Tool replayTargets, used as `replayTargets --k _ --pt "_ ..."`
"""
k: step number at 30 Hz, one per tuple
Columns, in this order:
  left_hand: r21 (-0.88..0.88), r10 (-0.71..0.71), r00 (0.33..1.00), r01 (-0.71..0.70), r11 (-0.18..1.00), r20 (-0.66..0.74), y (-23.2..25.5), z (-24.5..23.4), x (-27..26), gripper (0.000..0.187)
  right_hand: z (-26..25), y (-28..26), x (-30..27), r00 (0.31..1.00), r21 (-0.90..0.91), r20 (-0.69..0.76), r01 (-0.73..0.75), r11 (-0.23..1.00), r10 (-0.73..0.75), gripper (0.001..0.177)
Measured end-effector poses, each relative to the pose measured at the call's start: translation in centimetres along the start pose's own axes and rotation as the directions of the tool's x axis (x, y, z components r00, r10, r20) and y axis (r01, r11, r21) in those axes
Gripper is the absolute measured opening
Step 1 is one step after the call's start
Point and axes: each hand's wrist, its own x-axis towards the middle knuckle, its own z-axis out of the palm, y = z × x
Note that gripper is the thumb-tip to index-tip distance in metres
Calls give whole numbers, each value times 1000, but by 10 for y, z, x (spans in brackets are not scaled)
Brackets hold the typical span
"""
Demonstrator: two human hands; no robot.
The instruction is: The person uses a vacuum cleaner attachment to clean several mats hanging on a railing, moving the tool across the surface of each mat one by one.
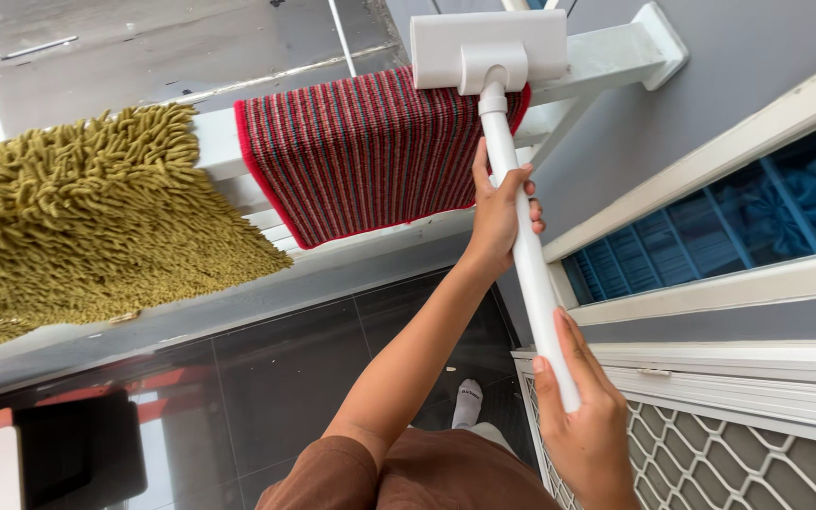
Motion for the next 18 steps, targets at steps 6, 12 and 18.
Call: replayTargets --k 6,12,18 --pt "3 119 991 -119 993 56 -15 -22 -7 93 19 18 -5 796 156 366 -563 812 482 69" --pt "-69 137 990 -139 988 -29 4 -31 -22 93 6 19 -5 761 270 487 -597 756 428 72" --pt "16 240 967 -240 971 -88 29 -76 -50 91 38 -7 -10 871 340 491 -217 915 25 79"
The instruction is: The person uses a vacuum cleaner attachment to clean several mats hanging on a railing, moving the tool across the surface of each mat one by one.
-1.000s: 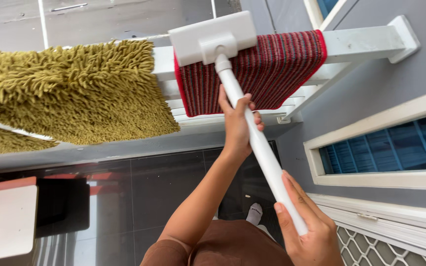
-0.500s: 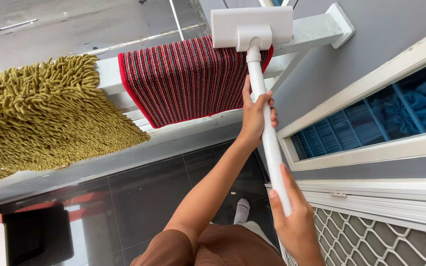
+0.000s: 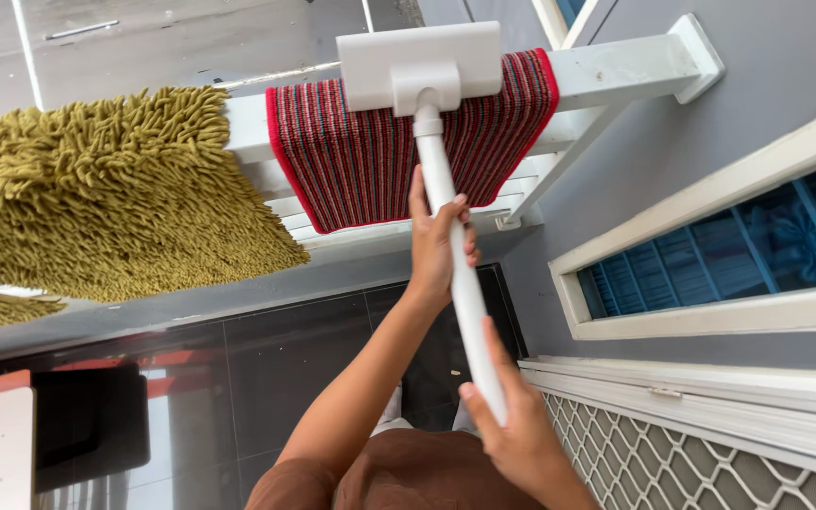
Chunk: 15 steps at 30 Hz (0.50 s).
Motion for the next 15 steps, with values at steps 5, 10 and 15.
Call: replayTargets --k 5,10,15 --pt "106 88 996 -87 991 -4 14 -55 -17 90 42 34 13 979 125 182 -115 985 91 80" --pt "243 77 997 -77 967 9 13 -72 -18 87 67 70 14 977 139 211 -34 990 4 80" --pt "271 40 999 -40 962 6 1 -66 -18 88 62 75 12 945 110 239 -254 961 223 85"
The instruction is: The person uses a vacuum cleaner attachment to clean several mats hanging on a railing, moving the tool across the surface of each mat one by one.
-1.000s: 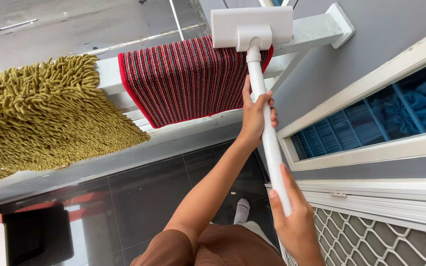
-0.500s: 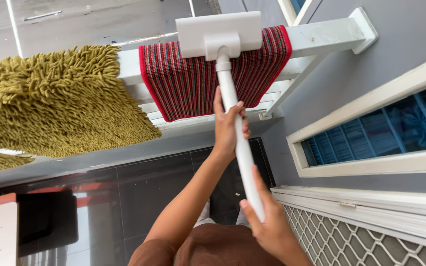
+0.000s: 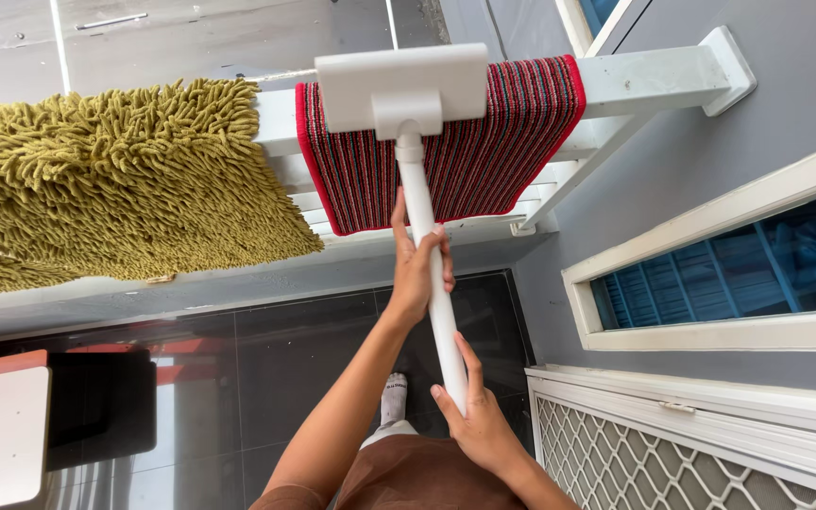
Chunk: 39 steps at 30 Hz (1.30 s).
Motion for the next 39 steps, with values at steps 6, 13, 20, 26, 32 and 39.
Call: replayTargets --k 6,13,20,26,32,39 --pt "-34 -67 988 72 997 140 -36 37 4 89 -10 18 0 968 178 -201 -112 978 148 78" --pt "-41 -8 986 15 999 166 -72 71 18 88 -37 58 2 881 16 -469 -68 998 68 44" --pt "48 -88 991 83 995 100 -83 90 14 69 -40 78 6 812 -177 -573 3 984 -106 39" --pt "-85 -199 972 210 974 122 -97 76 19 41 -39 76 11 888 -71 -446 -159 985 111 37" --pt "-58 -170 982 175 983 82 -100 76 15 40 -47 87 14 889 -157 -454 -15 987 -58 36" --pt "-8 -250 967 250 968 57 -117 68 19 42 -44 92 17 913 -75 -399 -127 989 87 36"
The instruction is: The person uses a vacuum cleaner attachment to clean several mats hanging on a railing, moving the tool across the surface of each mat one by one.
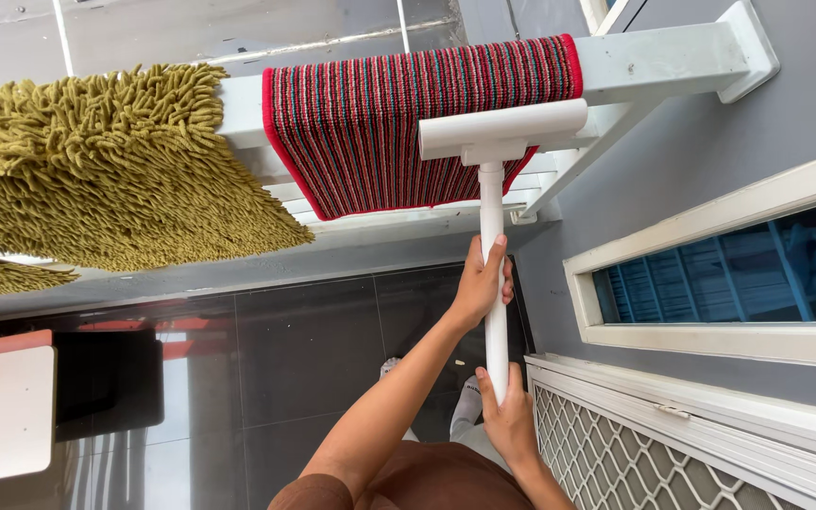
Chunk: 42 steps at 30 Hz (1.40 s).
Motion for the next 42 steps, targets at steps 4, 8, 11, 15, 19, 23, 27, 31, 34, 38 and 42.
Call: replayTargets --k 4,8,11,15,19,23,27,31,34,38,42 --pt "-10 -48 999 48 999 -1 -14 -6 11 41 -3 -3 5 1000 -19 15 2 1000 -2 36" --pt "18 -122 990 123 992 -74 -23 -7 18 40 -5 -8 6 967 -96 94 -227 969 236 37" --pt "30 -85 995 87 996 -50 -27 -10 19 43 -2 -4 8 993 -48 63 -101 994 104 36" --pt "23 -104 992 106 994 -72 -32 -11 20 41 0 15 12 997 -70 49 -59 996 62 35" --pt "34 -77 993 81 996 -86 -34 -11 22 40 6 26 17 996 -44 18 88 995 -87 34" --pt "32 -72 993 76 997 -95 -43 -14 21 40 4 27 16 998 -38 66 8 999 -5 33" --pt "30 -60 994 63 998 -96 -61 -21 26 40 4 31 17 997 -67 75 -29 997 34 33" --pt "50 -83 990 89 995 -112 -74 -30 29 41 9 38 21 994 -72 88 -54 996 61 33" --pt "88 -96 987 108 990 -131 -77 -33 34 42 13 42 26 992 -70 96 -80 994 87 33" --pt "123 -62 988 80 989 -143 -87 -40 38 45 20 52 32 993 -76 90 -65 995 72 34" --pt "114 -102 986 117 987 -133 -104 -50 50 49 26 69 40 996 -70 81 -41 997 47 34"
